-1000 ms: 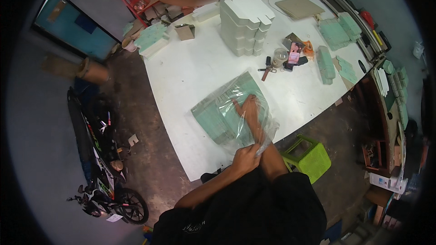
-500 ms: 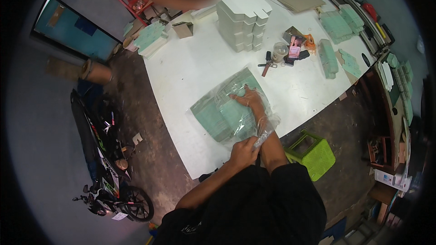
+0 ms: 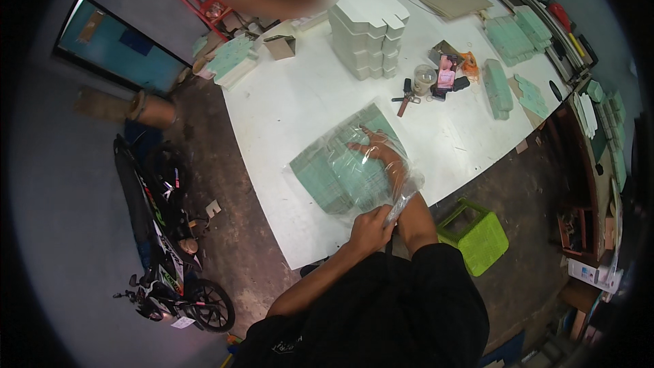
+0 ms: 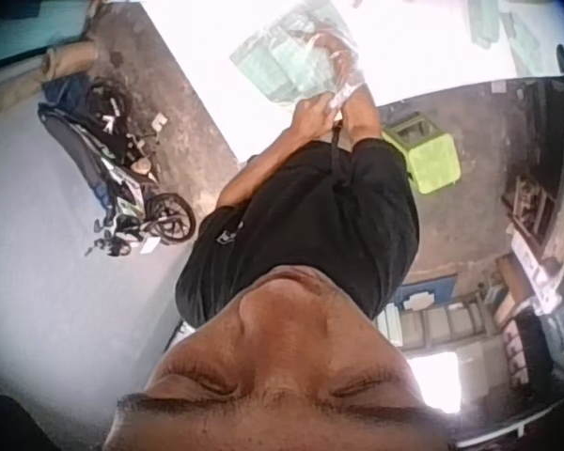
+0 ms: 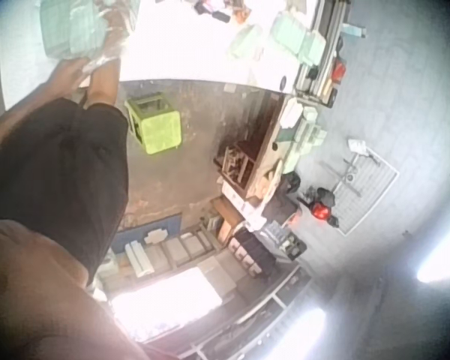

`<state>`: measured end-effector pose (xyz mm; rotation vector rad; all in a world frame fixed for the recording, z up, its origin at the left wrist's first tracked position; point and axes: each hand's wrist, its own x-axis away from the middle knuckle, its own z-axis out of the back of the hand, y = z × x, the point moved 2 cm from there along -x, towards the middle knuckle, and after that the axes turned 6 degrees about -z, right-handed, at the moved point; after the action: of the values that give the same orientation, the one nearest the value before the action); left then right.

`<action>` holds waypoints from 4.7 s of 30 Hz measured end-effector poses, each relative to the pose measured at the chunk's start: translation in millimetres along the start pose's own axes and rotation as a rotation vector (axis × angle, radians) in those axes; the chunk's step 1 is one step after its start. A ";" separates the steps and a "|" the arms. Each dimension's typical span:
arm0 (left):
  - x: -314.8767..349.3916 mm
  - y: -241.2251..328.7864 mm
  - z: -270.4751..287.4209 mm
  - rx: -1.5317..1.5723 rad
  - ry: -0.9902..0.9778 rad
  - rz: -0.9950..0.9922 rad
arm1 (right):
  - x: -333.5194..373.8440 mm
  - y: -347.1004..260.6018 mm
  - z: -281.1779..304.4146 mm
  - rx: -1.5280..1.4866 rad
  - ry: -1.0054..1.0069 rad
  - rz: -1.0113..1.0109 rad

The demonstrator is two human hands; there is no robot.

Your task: The person wraps stacks of light green rectangular items in a clear plastic bag on a white table. They repeatedly pick up stacks, place them into the bag, and smooth the plastic to enclose the items.

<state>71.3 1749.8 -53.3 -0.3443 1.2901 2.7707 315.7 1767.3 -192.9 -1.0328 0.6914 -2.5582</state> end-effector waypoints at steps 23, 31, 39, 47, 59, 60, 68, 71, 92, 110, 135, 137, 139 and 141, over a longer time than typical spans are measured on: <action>129.3 -111.8 -97.6 0.160 -0.094 0.654 | 136.1 68.2 -13.1 -0.115 0.244 0.071; 90.8 -167.1 -86.3 0.294 0.455 0.467 | 128.4 21.4 -59.6 0.552 0.452 0.180; 127.1 -88.4 -33.8 0.317 0.266 0.553 | 113.2 0.9 -77.0 0.438 0.362 -0.005; 69.5 -42.0 37.6 -0.488 0.480 0.188 | 113.4 -6.5 -69.4 0.503 0.464 -0.135; 91.2 -72.5 18.0 0.036 0.039 0.057 | 123.1 -3.1 -62.0 0.268 0.554 -0.111; 93.0 -70.6 23.4 0.032 0.054 0.036 | 120.2 -2.3 -59.4 0.254 0.581 -0.127; 92.5 -53.3 27.2 0.072 -0.070 -0.036 | 107.9 0.6 -44.1 0.275 0.675 -0.121; 91.0 -52.8 25.9 0.058 -0.172 -0.053 | 94.1 -2.7 -39.1 0.251 0.630 -0.048; 57.4 -51.3 -9.5 0.015 -0.059 0.131 | 75.0 12.9 -25.3 0.268 0.703 0.241; -80.3 -31.3 -7.7 -0.170 0.169 0.279 | 140.0 297.9 169.6 -0.110 -0.118 0.352; -497.1 51.8 -347.7 -0.227 -0.237 0.679 | -393.7 700.8 1004.3 0.169 0.731 -0.421; -495.6 48.1 -350.2 -0.200 -0.263 0.775 | -405.7 705.2 995.8 0.237 0.564 -0.422; -495.7 37.3 -357.5 -0.195 -0.285 0.832 | -409.0 702.6 990.4 0.300 0.471 -0.417; -490.5 25.4 -358.2 -0.215 -0.318 0.863 | -400.1 687.3 980.8 0.359 0.435 -0.415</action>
<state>606.9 1477.2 -145.2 0.8157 1.2548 3.4215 1353.9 1049.1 -172.7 -0.5460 0.0900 -3.1530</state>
